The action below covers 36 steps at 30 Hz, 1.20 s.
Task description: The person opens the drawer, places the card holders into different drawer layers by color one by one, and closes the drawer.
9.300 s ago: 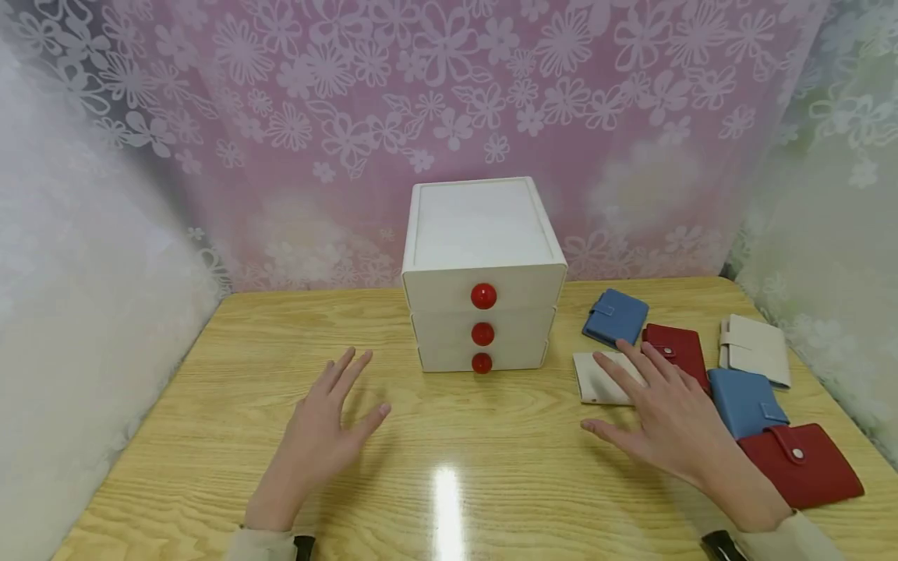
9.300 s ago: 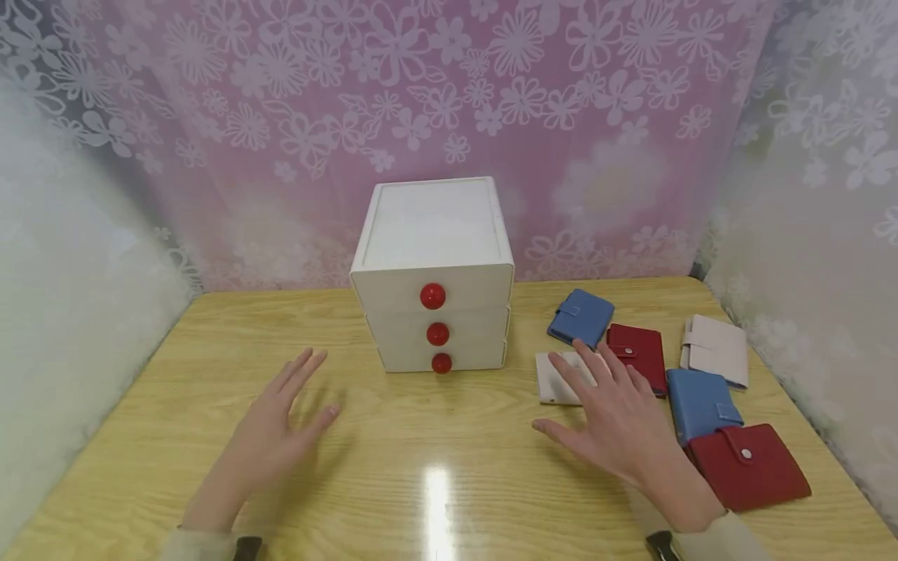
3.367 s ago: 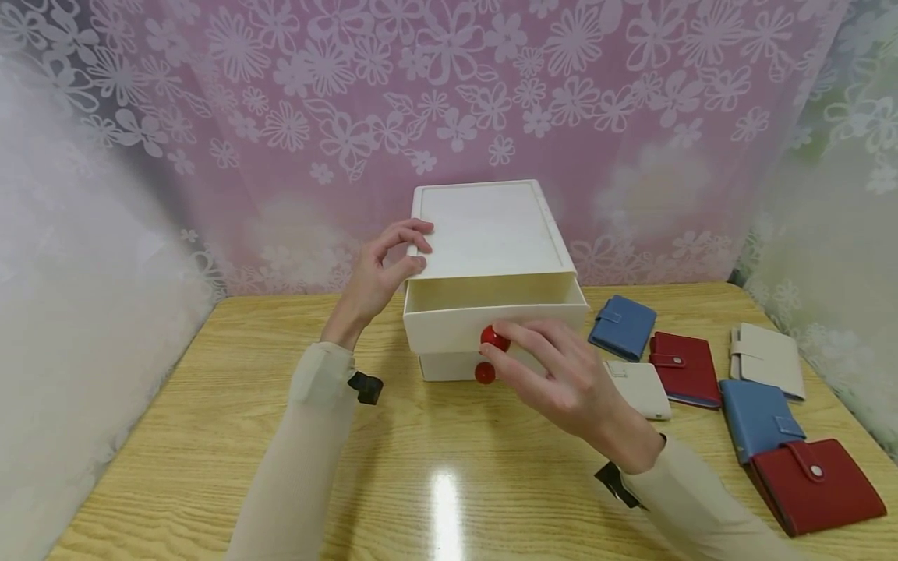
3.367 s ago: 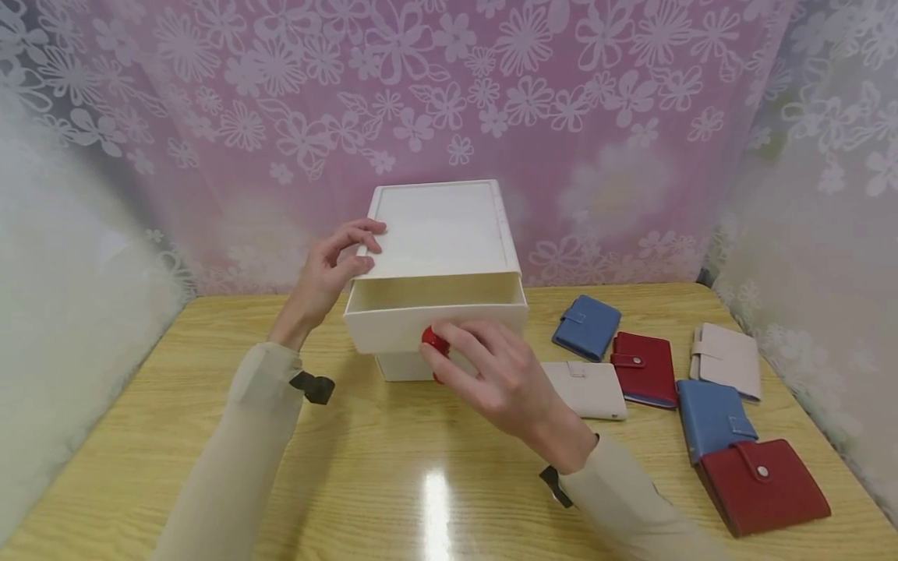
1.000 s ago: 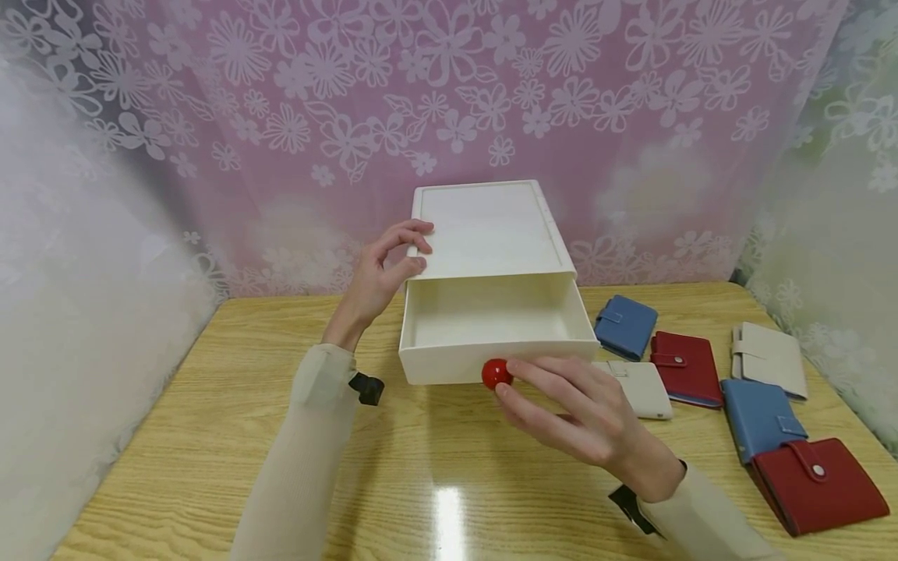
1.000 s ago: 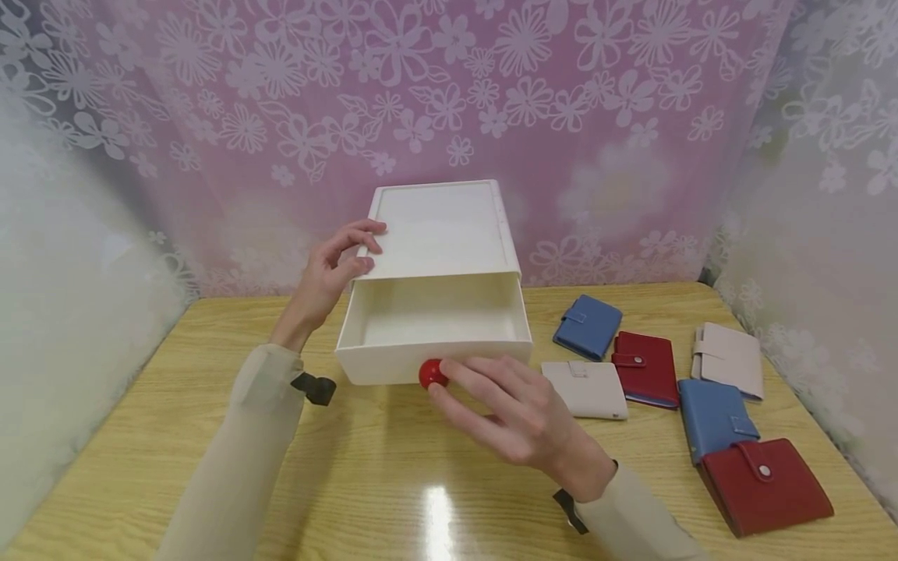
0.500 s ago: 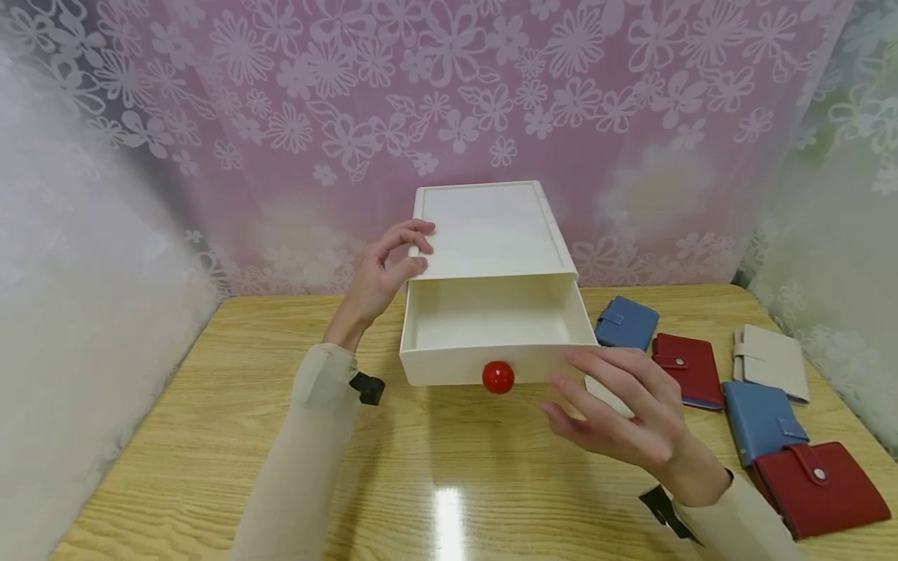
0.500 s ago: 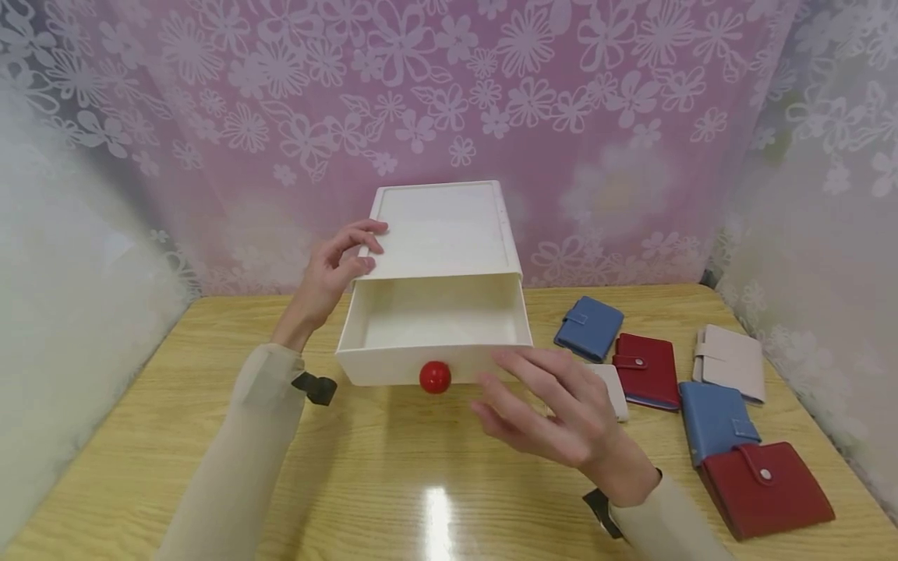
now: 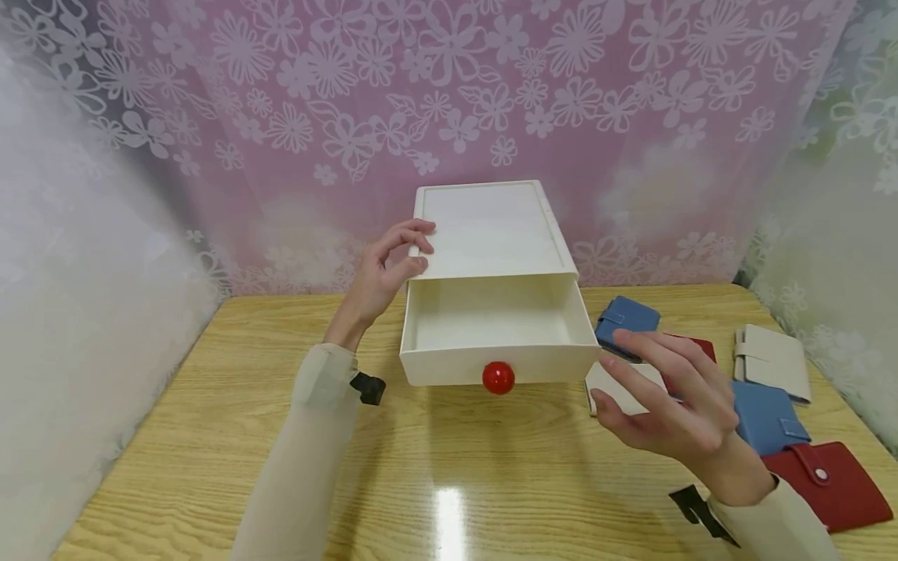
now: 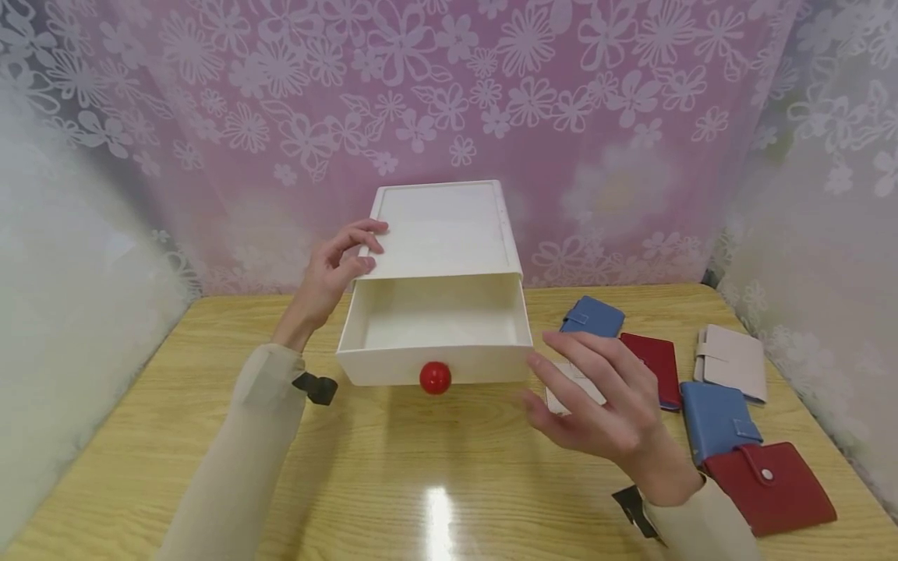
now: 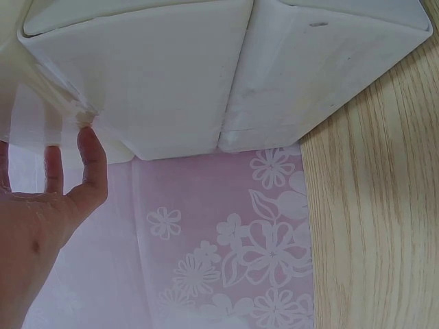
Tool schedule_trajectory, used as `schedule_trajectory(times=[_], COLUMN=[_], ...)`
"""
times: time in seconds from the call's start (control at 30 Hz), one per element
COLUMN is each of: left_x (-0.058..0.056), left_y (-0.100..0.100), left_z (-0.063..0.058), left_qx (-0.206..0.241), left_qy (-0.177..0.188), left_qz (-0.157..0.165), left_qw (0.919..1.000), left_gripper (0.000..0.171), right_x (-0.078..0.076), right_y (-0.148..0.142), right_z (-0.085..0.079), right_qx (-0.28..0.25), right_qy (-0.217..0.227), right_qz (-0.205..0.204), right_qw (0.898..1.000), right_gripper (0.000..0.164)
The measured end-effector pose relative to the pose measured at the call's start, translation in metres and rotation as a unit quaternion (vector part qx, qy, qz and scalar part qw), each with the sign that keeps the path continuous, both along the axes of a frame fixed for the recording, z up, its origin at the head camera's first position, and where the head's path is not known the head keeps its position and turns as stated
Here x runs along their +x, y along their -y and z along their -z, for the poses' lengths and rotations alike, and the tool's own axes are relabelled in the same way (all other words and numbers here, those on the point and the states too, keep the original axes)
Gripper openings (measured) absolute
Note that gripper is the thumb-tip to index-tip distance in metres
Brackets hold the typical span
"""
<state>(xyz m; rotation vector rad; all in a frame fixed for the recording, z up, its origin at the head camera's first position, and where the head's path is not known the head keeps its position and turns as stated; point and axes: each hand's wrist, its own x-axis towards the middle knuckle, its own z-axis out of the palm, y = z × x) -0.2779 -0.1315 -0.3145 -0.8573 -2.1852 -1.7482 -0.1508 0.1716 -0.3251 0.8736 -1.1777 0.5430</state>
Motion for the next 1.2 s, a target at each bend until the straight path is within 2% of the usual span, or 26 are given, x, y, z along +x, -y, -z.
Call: schedule_trajectory(times=[0.17,0.33,0.57,0.67,1.0,1.2], left_x=[0.001,0.0,0.0,0.0,0.002,0.003], left_y=[0.0,0.0,0.001,0.0,0.001,0.001], left_z=[0.0,0.0,0.001,0.0,-0.001,-0.001], left_qx=[0.0,-0.004,-0.004,-0.004,-0.008,-0.011], left_qy=[0.0,0.0,0.005,0.003,0.005,0.006], left_qz=[0.001,-0.003,-0.003,-0.003,-0.01,-0.014], left_qw=[1.0,1.0,1.0,1.0,0.9999,0.9998], left_gripper=[0.017,0.017,0.017,0.018,0.017,0.017], right_x=[-0.002,-0.004,0.003,0.004,-0.002,-0.003], right_y=[-0.006,-0.025,-0.052,-0.06,-0.085,-0.096], right_z=[-0.002,0.008,0.012,0.015,0.031,0.036], right_qx=[-0.027,-0.023,0.018,0.023,0.076,0.132], right_qy=[0.008,0.042,0.115,0.137,0.189,0.22], right_qz=[-0.022,-0.004,0.049,0.059,0.053,0.059], right_qw=[0.999,0.999,0.992,0.989,0.978,0.965], right_gripper=[0.028,0.031,0.042,0.043,0.044,0.048])
